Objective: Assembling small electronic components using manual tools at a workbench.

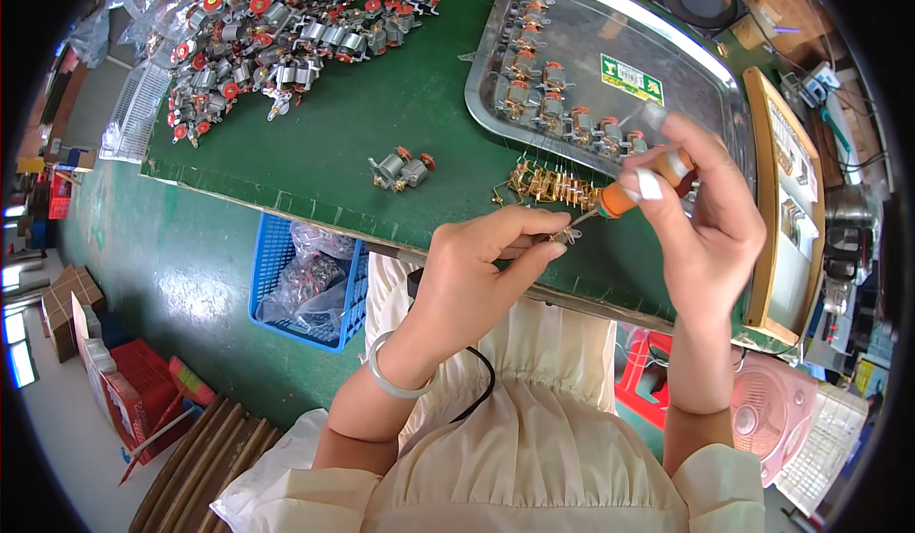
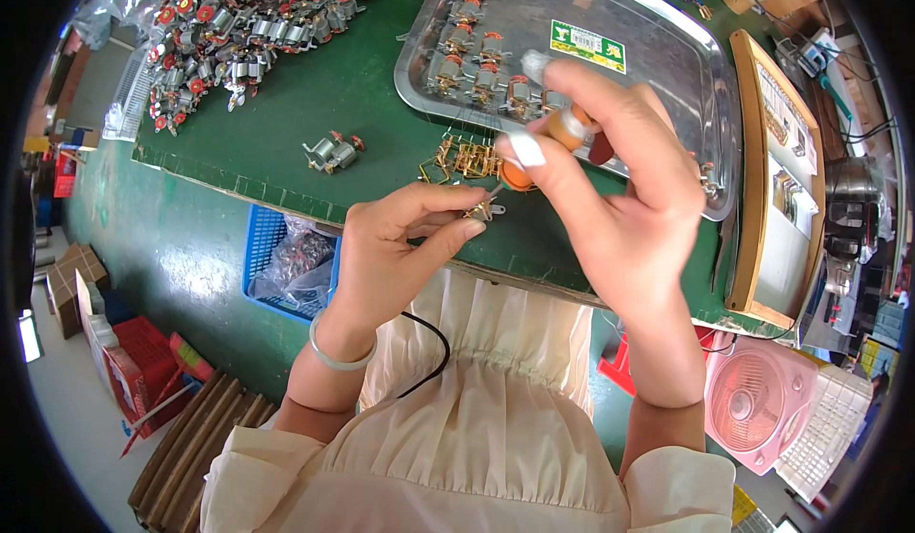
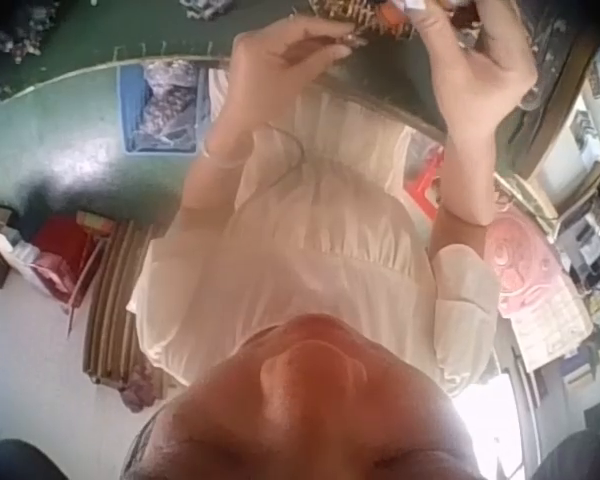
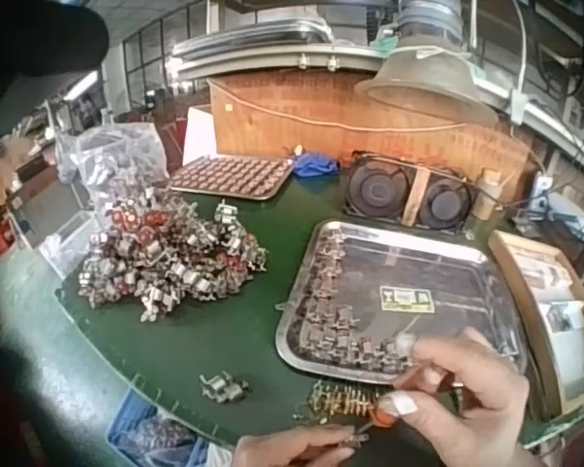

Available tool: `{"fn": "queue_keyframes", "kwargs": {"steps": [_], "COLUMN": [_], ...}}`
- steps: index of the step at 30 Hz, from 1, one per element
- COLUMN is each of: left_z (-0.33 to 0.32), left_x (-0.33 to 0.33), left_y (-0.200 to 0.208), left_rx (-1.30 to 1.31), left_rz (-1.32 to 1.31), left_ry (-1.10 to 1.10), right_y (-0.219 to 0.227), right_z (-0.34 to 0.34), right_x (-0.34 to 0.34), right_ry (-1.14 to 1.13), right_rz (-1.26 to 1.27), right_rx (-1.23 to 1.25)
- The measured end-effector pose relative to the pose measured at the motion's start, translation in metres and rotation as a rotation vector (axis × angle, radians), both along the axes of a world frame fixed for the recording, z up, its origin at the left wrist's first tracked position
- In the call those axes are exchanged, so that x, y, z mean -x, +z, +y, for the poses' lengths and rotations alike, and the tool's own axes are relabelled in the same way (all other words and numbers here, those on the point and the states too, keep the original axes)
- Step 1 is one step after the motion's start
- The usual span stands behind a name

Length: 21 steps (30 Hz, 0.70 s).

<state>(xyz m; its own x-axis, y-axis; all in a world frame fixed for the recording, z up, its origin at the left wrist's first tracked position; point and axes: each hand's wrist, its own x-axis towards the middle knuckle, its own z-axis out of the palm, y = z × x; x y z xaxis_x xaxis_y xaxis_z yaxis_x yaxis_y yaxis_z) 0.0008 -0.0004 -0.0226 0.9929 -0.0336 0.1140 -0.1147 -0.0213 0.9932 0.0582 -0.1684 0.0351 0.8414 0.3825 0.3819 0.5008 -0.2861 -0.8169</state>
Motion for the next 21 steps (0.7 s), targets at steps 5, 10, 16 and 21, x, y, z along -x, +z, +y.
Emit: {"fn": "queue_keyframes", "kwargs": {"steps": [5, 10, 16, 21], "left_z": [0.000, 0.001, 0.000, 0.001], "left_x": [0.001, 0.002, 0.001, 0.000], "left_y": [-0.001, 0.001, 0.004, -0.002], "left_rx": [-0.019, -0.021, -0.021, -0.015], "left_rz": [-0.036, 0.010, 0.027, 0.000], "left_ry": [0.009, -0.004, -0.011, -0.004], "right_y": [0.004, 0.006, 0.002, 0.015], "right_z": [0.002, -0.009, 0.002, -0.010], "right_x": [-0.005, -0.004, -0.001, -0.005], "right_ry": [0.088, 0.229, -0.069, 0.293], "right_rz": [-0.008, 0.214, -0.017, 0.254], "right_rx": [-0.035, -0.128, 0.080, -0.150]}}
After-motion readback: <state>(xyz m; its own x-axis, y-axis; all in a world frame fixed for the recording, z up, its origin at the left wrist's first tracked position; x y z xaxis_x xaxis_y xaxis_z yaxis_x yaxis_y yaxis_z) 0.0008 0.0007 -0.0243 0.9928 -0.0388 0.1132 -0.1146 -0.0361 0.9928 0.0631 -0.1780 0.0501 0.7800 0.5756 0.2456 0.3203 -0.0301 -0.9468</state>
